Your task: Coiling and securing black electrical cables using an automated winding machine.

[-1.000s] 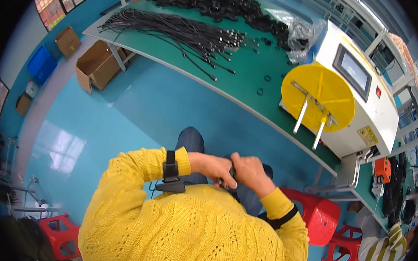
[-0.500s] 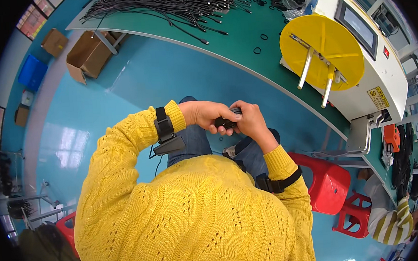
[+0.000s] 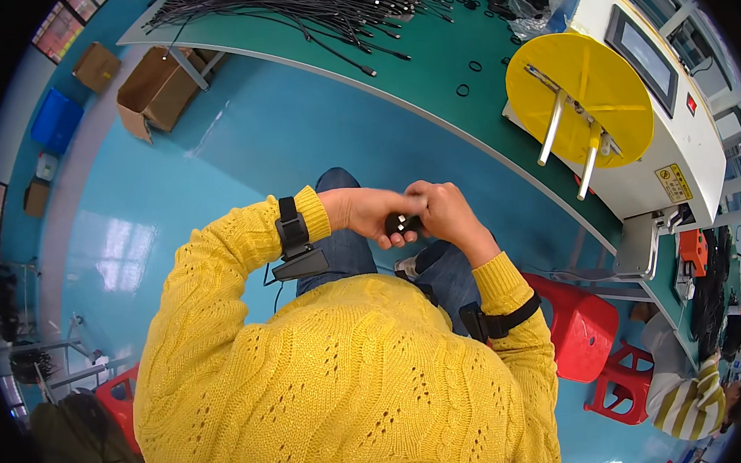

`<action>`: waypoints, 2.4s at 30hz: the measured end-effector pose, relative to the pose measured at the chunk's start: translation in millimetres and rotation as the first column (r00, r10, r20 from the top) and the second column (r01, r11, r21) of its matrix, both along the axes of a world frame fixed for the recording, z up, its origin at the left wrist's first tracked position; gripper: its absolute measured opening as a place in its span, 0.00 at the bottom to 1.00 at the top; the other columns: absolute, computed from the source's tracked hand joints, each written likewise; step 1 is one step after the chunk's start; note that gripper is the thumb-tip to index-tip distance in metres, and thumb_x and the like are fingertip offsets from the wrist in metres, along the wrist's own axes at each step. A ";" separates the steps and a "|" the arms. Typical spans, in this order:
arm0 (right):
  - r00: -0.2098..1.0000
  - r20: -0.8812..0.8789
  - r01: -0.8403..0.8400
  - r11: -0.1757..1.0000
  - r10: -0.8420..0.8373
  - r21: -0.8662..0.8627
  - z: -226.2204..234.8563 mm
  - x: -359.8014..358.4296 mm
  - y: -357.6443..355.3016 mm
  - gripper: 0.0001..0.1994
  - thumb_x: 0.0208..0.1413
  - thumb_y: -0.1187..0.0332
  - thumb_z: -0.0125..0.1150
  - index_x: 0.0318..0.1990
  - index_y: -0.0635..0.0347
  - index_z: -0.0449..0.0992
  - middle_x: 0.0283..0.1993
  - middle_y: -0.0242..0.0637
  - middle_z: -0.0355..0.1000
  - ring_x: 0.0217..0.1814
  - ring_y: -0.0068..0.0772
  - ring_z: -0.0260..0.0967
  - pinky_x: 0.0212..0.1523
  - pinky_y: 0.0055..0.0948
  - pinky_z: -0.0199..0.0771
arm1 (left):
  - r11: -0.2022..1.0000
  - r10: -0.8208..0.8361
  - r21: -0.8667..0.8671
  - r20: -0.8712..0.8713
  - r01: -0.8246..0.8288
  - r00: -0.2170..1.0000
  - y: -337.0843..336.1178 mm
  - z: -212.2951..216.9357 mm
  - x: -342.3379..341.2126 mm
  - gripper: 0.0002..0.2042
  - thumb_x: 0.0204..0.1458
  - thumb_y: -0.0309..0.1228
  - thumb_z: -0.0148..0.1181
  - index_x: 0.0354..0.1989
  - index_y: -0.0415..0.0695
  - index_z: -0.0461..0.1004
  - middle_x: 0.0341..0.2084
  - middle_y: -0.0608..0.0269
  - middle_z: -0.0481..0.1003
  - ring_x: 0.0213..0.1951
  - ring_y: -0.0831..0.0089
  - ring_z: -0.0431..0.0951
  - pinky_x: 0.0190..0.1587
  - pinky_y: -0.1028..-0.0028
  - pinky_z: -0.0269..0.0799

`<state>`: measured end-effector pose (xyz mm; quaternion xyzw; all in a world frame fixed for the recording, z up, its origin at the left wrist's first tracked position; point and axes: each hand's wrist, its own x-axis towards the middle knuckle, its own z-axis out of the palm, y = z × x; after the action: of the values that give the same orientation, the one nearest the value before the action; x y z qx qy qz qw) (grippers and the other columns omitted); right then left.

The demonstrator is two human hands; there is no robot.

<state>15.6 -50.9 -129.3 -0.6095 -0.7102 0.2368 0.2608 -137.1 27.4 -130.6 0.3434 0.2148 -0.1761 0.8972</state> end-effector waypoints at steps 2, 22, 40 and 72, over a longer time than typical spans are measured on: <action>1.000 -0.012 -0.010 1.000 0.010 -0.007 4.2 0.5 1.1 0.09 0.38 0.74 0.55 0.31 0.62 0.75 0.25 0.50 0.71 0.30 0.50 0.71 0.31 0.41 0.70 | 1.000 0.005 -0.021 -0.043 -0.006 0.999 1.7 1.2 -1.6 0.18 0.54 0.44 0.50 0.39 0.38 0.66 0.23 0.66 0.67 0.18 0.81 0.63 0.15 0.84 0.57; 0.985 0.028 0.172 0.982 -0.170 -0.075 1.3 -21.0 0.4 0.07 0.40 0.72 0.56 0.29 0.64 0.74 0.25 0.51 0.71 0.30 0.51 0.70 0.32 0.43 0.69 | 0.802 -0.100 0.593 0.016 0.071 0.995 7.9 11.2 -11.3 0.10 0.47 0.30 0.49 0.34 0.36 0.70 0.30 0.56 0.76 0.24 0.76 0.75 0.21 0.78 0.72; 0.998 -0.058 -0.017 0.978 0.030 0.209 17.6 14.4 52.3 0.13 0.42 0.71 0.57 0.38 0.62 0.68 0.38 0.49 0.69 0.36 0.47 0.69 0.35 0.40 0.70 | 0.822 0.446 0.388 0.017 -0.417 0.895 39.7 -17.0 -15.1 0.03 0.45 0.28 0.53 0.27 0.45 0.66 0.17 0.70 0.64 0.18 0.83 0.62 0.15 0.81 0.57; 0.181 -0.861 0.079 0.880 -0.475 -0.469 9.1 10.9 -41.1 0.05 0.51 0.70 0.58 0.27 0.62 0.73 0.21 0.25 0.66 0.19 0.12 0.57 0.18 0.14 0.55 | 0.787 0.239 0.502 0.285 -0.357 0.928 -4.6 15.7 20.0 0.06 0.51 0.33 0.53 0.31 0.44 0.68 0.16 0.71 0.64 0.18 0.83 0.63 0.19 0.79 0.61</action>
<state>26.5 -92.0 -120.2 -0.4859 -0.2230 0.6180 0.5764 -117.1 22.8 -114.9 0.5625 0.2133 0.0736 0.7954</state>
